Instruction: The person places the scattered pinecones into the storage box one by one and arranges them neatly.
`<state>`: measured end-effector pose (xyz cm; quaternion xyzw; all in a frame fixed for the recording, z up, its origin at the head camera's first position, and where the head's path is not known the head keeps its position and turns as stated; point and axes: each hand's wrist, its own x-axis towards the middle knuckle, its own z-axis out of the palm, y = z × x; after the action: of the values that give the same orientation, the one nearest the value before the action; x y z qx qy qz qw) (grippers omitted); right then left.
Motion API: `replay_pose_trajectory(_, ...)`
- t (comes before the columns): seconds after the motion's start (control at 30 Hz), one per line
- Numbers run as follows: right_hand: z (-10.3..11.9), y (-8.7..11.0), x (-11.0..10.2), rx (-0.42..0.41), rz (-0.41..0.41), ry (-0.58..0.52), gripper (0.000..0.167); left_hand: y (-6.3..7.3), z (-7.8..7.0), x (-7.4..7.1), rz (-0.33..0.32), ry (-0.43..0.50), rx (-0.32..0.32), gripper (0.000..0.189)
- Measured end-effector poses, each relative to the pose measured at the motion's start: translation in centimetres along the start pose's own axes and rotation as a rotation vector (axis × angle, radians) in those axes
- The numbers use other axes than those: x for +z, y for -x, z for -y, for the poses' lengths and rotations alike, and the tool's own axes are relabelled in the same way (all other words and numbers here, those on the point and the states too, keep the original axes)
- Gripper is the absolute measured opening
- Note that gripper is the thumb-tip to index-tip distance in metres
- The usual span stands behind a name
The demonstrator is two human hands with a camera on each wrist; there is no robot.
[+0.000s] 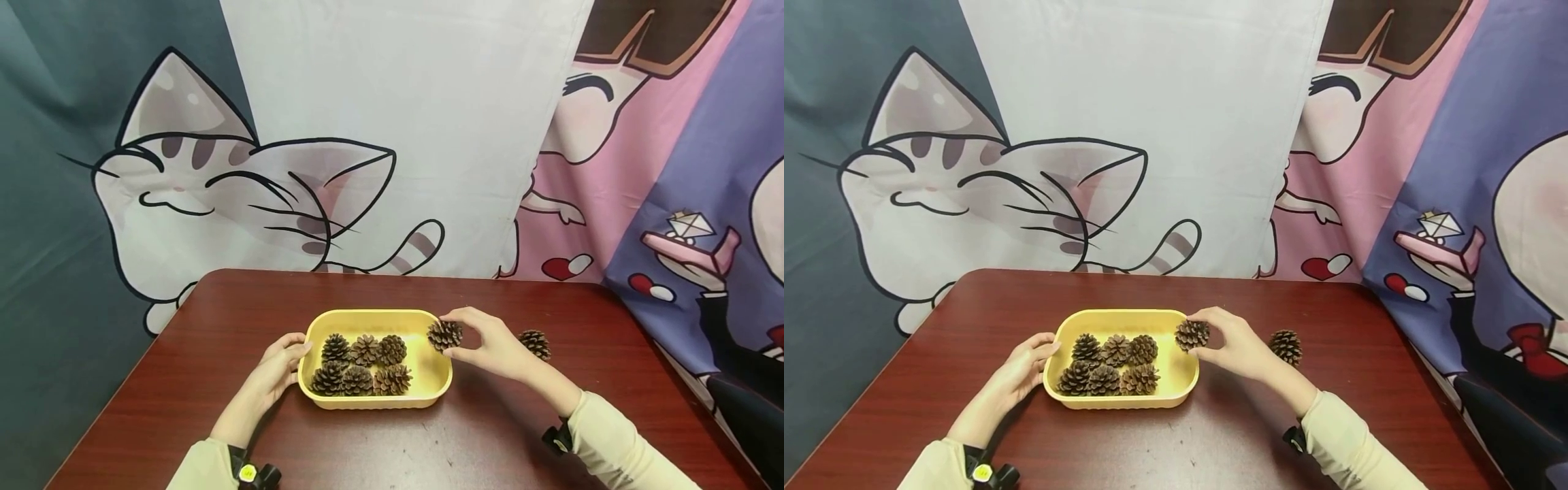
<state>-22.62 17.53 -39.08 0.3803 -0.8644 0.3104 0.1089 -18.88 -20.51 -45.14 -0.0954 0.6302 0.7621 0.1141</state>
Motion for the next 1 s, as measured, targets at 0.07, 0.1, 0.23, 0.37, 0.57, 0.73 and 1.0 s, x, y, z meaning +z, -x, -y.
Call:
replay_pose_trajectory(0.07,0.4,0.0,0.3,-0.017,0.022,-0.007,0.053,0.0,-0.1,0.0,0.007,0.004,0.003,0.019)
replay_pose_trajectory(0.1,0.6,-0.1,0.4,-0.025,0.039,-0.008,0.052,0.0,-0.2,0.0,0.008,0.005,0.003,0.019)
replay_pose_trajectory(0.23,1.1,-0.5,1.0,-0.068,0.136,-0.001,0.049,0.0,-0.3,0.0,-0.004,0.006,-0.001,0.017)
replay_pose_trajectory(0.37,1.5,-1.1,1.5,-0.079,0.241,0.034,0.047,0.1,-0.3,-0.1,-0.015,0.0,-0.001,0.018)
replay_pose_trajectory(0.57,1.7,-1.4,2.4,-0.045,0.332,0.119,0.047,0.1,-0.1,-0.2,0.001,0.006,-0.002,0.019)
replay_pose_trajectory(0.73,2.2,-1.7,3.0,-0.06,0.408,0.24,0.045,0.0,-0.1,-0.2,-0.004,0.012,-0.007,0.019)
replay_pose_trajectory(1.0,3.0,-2.7,4.1,-0.082,0.532,0.365,0.045,0.1,-0.1,-0.1,-0.004,0.002,0.003,0.02)
